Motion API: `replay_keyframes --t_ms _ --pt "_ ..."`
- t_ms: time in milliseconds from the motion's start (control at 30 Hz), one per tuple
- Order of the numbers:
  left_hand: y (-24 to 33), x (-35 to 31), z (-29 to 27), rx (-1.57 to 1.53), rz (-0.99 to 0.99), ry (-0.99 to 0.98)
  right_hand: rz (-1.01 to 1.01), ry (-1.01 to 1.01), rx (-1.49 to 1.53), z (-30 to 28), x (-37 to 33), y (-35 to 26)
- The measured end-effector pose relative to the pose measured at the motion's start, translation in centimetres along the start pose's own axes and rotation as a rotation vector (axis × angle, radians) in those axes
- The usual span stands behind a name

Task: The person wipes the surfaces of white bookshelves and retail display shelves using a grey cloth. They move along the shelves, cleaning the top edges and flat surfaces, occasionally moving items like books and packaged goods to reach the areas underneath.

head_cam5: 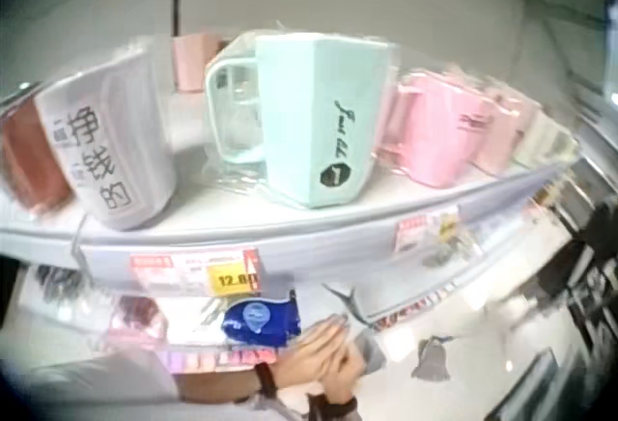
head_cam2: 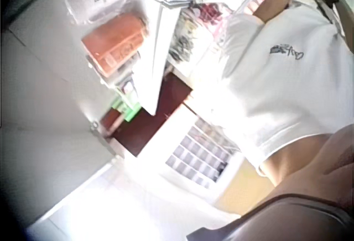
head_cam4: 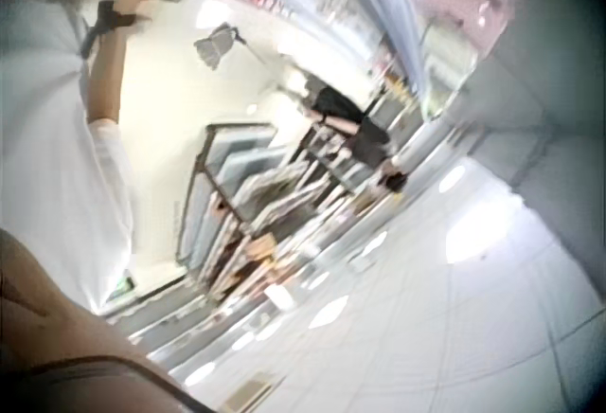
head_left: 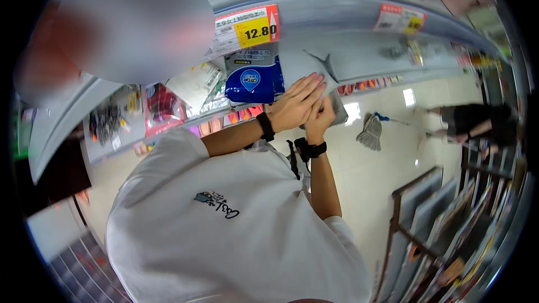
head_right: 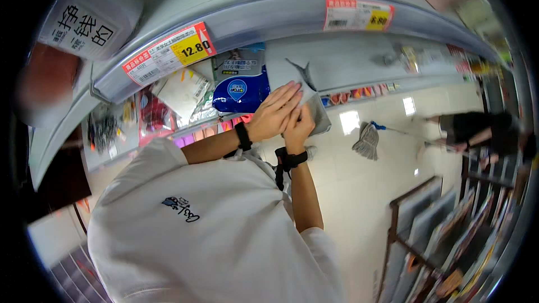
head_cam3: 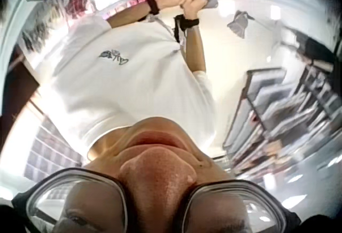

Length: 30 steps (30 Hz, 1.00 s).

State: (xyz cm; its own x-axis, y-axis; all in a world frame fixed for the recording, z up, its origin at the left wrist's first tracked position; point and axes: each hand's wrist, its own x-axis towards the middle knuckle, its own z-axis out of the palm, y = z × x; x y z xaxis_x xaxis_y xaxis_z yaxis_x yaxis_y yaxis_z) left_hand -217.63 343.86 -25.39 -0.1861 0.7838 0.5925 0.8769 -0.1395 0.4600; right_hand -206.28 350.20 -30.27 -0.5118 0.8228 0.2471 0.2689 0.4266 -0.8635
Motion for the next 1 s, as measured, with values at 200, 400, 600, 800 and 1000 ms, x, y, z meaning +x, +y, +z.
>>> replay_keyframes --t_ms 200,400,600,800,1000 --pt "2.0 4.5 2.0 0.1 -0.112 0.119 -0.093 -0.011 0.303 -3.4 7.3 0.0" --pt "0.6 6.7 9.6 0.196 -0.28 -0.066 -0.197 0.049 0.047 -6.0 15.1 6.4" --pt "-7.1 3.7 21.2 0.378 -0.426 -0.476 0.124 -0.442 -0.573 -1.4 19.4 19.4" --pt "-10.1 2.7 24.8 0.334 -0.624 -0.708 -0.064 -0.505 -0.679 -0.5 16.5 24.3" --pt "-10.1 2.2 27.1 0.571 -0.662 -0.746 -0.161 -0.269 -0.617 0.2 16.7 26.4"
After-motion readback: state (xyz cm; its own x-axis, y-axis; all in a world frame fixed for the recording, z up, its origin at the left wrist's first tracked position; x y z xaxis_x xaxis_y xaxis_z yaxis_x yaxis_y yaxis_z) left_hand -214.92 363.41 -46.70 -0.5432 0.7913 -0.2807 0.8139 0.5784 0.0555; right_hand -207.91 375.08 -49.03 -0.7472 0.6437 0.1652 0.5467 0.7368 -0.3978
